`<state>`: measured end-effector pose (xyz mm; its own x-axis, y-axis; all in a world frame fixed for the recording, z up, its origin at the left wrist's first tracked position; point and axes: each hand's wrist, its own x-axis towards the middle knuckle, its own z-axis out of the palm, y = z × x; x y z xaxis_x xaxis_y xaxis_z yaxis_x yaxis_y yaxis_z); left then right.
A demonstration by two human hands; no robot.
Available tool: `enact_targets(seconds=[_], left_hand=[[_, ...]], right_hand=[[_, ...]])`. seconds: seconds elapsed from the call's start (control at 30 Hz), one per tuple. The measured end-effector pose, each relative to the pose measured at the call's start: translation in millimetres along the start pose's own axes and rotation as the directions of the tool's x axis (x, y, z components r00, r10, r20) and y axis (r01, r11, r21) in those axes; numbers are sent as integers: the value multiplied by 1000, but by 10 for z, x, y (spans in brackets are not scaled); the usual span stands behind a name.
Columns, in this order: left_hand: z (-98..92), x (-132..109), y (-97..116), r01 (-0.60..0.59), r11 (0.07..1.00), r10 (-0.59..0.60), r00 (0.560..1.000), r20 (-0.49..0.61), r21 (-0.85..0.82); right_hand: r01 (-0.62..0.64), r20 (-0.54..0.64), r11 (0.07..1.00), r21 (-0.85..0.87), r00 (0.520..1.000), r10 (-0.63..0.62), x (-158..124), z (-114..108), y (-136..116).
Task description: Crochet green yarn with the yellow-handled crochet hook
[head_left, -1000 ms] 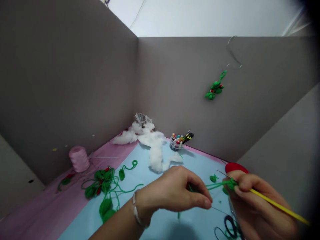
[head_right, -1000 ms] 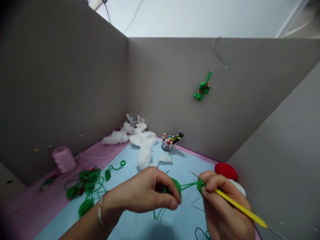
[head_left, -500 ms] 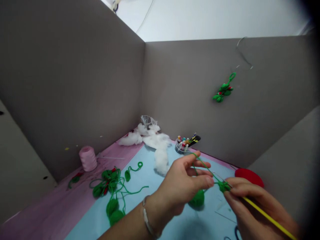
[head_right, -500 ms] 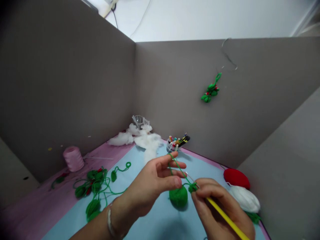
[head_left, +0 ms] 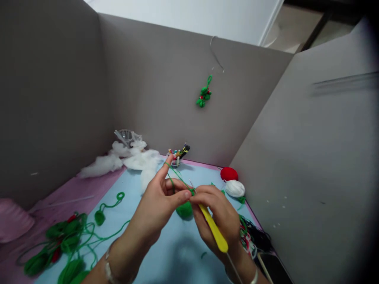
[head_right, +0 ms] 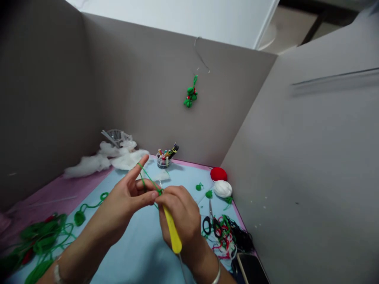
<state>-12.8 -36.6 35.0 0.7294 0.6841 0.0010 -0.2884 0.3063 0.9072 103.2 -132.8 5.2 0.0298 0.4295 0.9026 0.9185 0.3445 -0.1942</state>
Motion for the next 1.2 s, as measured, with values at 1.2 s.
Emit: enact_targets(seconds=[1.2], left_hand=[[-454, -143, -909, 95, 994, -101, 989, -106, -63]], right_hand=[[-489, 78, 856, 170, 872, 483, -922, 363, 44]])
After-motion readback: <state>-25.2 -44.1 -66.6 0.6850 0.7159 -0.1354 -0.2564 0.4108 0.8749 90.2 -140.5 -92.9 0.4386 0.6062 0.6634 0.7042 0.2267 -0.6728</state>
